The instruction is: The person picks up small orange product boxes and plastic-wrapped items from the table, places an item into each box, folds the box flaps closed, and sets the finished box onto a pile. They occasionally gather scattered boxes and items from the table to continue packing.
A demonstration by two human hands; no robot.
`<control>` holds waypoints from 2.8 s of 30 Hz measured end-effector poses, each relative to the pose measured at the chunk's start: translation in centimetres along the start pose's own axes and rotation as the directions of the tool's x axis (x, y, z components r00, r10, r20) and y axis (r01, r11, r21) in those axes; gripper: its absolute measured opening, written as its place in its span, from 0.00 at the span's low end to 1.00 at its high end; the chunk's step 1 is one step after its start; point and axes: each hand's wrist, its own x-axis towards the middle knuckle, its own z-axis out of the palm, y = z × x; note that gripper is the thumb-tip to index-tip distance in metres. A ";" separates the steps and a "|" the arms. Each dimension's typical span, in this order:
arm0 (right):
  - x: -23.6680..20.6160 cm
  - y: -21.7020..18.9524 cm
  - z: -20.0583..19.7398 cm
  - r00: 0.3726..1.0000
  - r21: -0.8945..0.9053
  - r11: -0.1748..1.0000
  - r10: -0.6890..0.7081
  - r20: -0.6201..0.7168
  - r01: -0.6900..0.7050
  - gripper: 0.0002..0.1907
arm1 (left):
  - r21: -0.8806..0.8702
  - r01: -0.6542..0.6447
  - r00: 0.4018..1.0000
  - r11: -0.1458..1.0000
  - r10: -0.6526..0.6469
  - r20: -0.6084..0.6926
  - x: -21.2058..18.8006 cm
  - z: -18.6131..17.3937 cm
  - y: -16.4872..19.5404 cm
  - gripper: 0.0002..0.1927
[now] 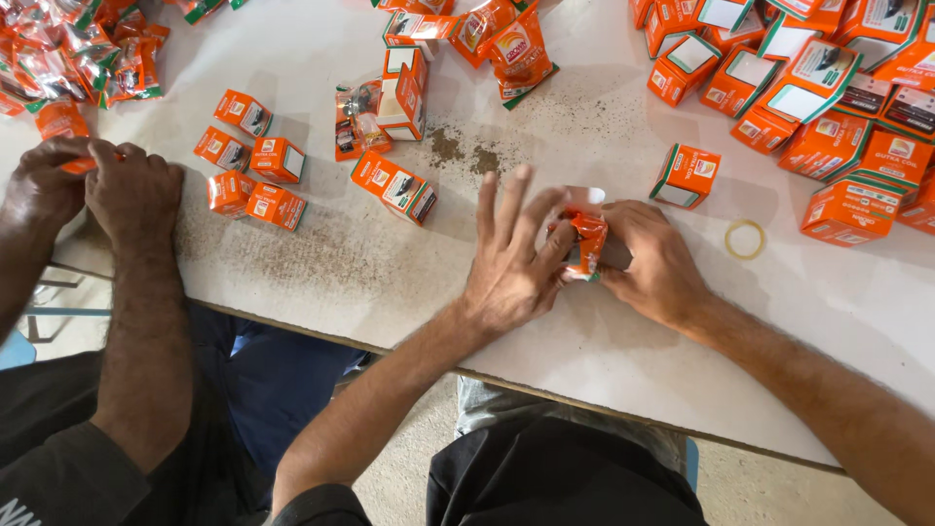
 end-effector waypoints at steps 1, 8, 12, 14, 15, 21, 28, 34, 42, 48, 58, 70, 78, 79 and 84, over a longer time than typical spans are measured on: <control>0.1 -0.1 0.0 1.000 -0.002 1.000 -0.009 -0.003 0.009 0.34 | 0.000 0.015 1.000 1.000 -0.015 -0.025 0.2 0.1 0.2 0.23; 0.3 -0.9 -0.3 1.000 0.009 1.000 0.008 0.016 -0.008 0.34 | 0.008 0.205 0.979 0.979 -0.205 0.012 2.0 0.7 1.1 0.08; 0.3 -0.7 -0.3 0.999 0.019 1.000 0.019 0.029 -0.020 0.35 | -0.340 0.362 0.915 0.868 -0.401 -0.050 2.0 0.8 1.2 0.12; -0.1 -0.6 -0.1 1.000 0.008 1.000 -0.018 0.018 0.018 0.35 | -0.445 0.488 0.860 0.751 -0.500 0.100 1.9 1.2 0.7 0.12; -0.4 -0.5 0.0 1.000 0.018 1.000 0.021 0.006 -0.022 0.37 | -0.486 0.554 0.821 0.675 -0.542 0.183 2.0 1.4 0.4 0.12; -1.3 -0.1 0.6 0.992 0.061 0.990 0.125 -0.013 -0.124 0.38 | -0.582 0.635 0.745 0.507 -0.601 0.289 2.7 2.7 -0.4 0.10; -1.2 -1.0 0.5 0.988 -0.204 0.968 -0.155 -0.024 0.147 0.25 | -0.795 0.607 0.725 -0.015 -0.399 0.561 1.9 -0.1 -1.7 0.15; -0.5 -1.3 0.4 0.984 -0.193 0.968 -0.171 -0.052 0.158 0.23 | -0.700 0.712 0.656 0.056 -0.409 0.634 3.5 0.9 -3.3 0.11; -1.3 -0.2 0.7 0.999 0.022 1.000 -0.021 -0.045 0.022 0.25 | -0.550 0.145 0.989 0.822 -0.144 0.046 1.3 0.5 -1.2 0.17; -1.6 0.3 1.1 0.988 0.081 0.985 0.156 0.002 -0.156 0.30 | -0.436 0.043 0.997 0.899 -0.013 0.072 0.9 -0.2 -1.3 0.21; -1.3 -0.9 0.6 0.979 0.073 0.977 0.200 0.037 -0.202 0.33 | -0.183 -0.129 0.984 0.975 0.148 0.095 0.1 -0.3 -1.1 0.13; 0.8 0.3 -4.7 0.999 -0.582 0.813 0.004 0.041 0.021 0.33 | -0.179 -0.006 0.989 0.984 -0.021 -0.146 -1.3 -0.7 -0.8 0.21; 0.8 1.7 -8.6 0.996 -0.500 0.866 0.042 0.076 0.002 0.36 | -0.113 -0.064 0.991 0.992 0.050 -0.128 -0.9 -0.3 -0.7 0.19; 0.6 2.0 -9.0 0.998 -0.485 0.874 0.021 0.059 0.010 0.36 | -0.094 -0.065 0.989 0.993 0.051 -0.142 -1.2 -0.6 -0.7 0.19; -1.3 6.0 -12.9 0.977 -0.431 0.886 0.093 -0.193 -0.169 0.36 | 0.185 0.144 0.977 0.972 -0.110 -0.182 -3.4 -3.7 -2.7 0.28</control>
